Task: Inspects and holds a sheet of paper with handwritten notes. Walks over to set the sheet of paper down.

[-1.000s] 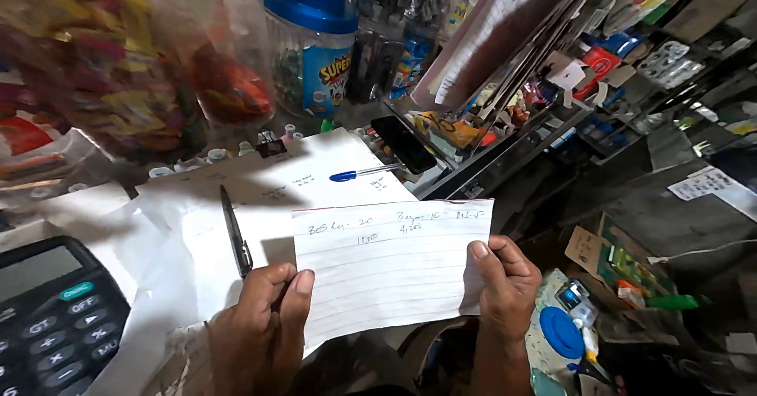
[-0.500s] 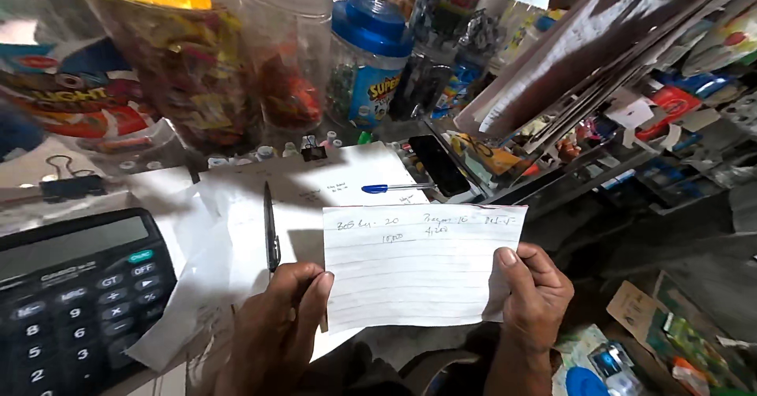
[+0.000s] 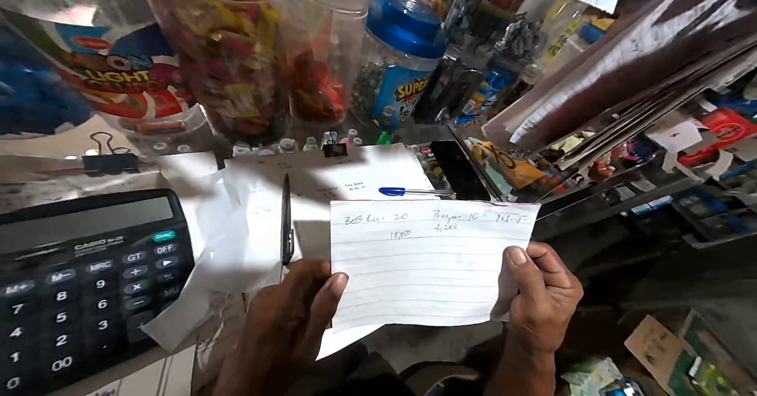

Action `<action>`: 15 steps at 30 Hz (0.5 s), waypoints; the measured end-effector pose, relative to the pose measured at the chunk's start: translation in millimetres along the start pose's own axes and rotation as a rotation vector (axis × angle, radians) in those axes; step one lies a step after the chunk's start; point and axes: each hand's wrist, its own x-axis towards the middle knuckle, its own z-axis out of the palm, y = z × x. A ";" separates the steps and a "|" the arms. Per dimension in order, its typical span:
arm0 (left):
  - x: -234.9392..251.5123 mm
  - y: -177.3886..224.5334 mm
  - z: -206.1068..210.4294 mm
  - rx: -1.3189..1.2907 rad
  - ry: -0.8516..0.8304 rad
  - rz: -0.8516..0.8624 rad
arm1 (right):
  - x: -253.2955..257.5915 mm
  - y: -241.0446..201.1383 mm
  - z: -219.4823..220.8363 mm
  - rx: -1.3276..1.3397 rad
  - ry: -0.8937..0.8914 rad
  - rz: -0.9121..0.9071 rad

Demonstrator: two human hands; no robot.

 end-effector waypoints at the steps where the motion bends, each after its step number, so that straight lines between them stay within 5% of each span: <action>1: 0.1 -0.4 0.3 0.009 0.007 0.001 | 0.2 -0.1 1.0 0.001 0.003 0.000; 15: 1.3 -2.2 4.3 0.116 0.114 -0.044 | 8.2 3.7 6.6 0.027 -0.083 0.065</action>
